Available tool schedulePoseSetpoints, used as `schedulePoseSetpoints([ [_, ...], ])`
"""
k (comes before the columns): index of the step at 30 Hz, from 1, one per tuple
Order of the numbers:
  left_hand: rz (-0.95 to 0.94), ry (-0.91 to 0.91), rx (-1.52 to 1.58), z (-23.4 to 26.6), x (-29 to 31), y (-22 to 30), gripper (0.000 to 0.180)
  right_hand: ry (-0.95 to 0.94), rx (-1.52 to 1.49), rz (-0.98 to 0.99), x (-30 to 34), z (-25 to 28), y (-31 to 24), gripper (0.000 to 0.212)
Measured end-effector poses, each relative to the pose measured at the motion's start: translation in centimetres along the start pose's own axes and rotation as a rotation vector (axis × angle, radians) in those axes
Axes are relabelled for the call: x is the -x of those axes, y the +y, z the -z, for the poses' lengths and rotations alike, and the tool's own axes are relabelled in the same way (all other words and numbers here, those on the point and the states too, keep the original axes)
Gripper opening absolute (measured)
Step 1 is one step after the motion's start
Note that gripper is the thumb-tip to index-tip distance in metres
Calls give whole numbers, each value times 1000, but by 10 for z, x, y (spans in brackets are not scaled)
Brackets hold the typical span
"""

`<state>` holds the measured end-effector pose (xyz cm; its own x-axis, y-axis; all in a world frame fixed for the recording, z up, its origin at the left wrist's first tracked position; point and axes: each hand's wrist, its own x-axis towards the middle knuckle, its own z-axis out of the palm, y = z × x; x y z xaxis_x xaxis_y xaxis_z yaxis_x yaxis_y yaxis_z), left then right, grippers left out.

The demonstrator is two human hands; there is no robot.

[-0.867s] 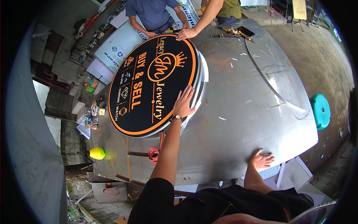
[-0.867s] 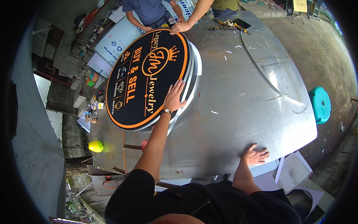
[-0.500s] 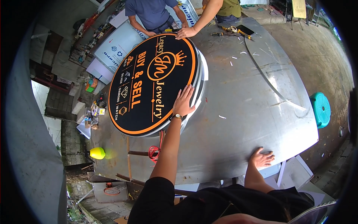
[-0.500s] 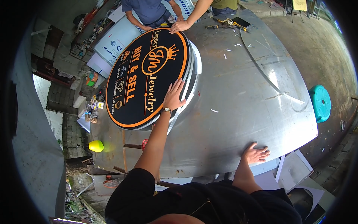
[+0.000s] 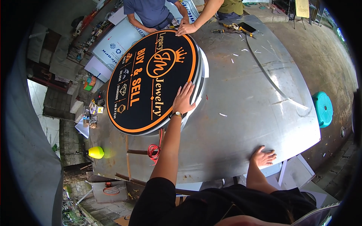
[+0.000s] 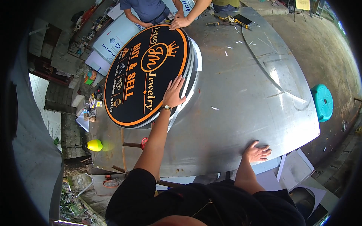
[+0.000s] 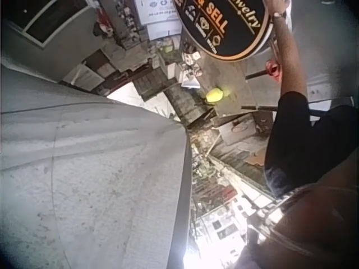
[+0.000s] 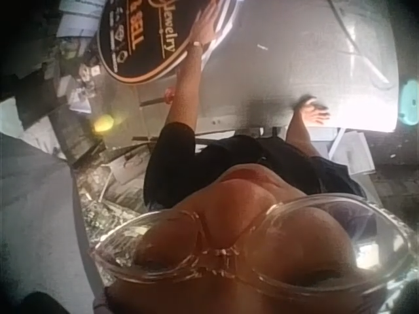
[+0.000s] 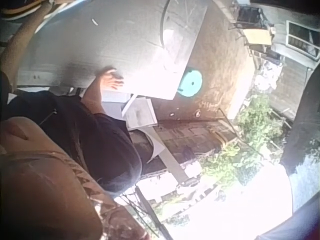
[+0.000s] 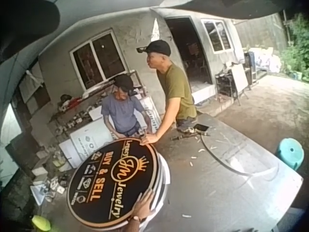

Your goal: Assembling a circular lighted jewelry store sign by attaching the frame and backing.

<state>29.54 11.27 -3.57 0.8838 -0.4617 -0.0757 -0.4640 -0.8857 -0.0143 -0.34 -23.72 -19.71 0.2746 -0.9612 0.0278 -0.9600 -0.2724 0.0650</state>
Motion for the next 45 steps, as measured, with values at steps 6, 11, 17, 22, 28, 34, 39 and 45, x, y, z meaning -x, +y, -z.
schedulePoseSetpoints([
  [6, 4, 6, 1, 0, -2, 0, 93, -5, 19, 1, -1, 6, -3, 75],
  [11, -8, 26, 22, -3, -3, -1, 93, 39, 19, 3, -2, -1, 0, 76],
  [17, -1, 21, 19, -3, -1, -1, 93, 11, 45, 0, -2, -1, -1, 76],
  [22, -7, 36, 19, -4, 0, -3, 92, 24, 49, -6, -1, 0, -3, 76],
  [28, -15, 68, 46, -6, 1, -4, 90, 12, 68, -4, 0, 4, -3, 76],
  [34, -40, 94, 57, -8, 1, -7, 89, 13, 49, -6, -1, 5, -3, 76],
  [39, -36, 69, 57, -7, 1, -7, 89, 34, 33, -7, -2, -1, -1, 76],
  [45, -35, 64, 43, -7, 0, -7, 90, -8, 32, -29, -1, 7, -5, 76],
])
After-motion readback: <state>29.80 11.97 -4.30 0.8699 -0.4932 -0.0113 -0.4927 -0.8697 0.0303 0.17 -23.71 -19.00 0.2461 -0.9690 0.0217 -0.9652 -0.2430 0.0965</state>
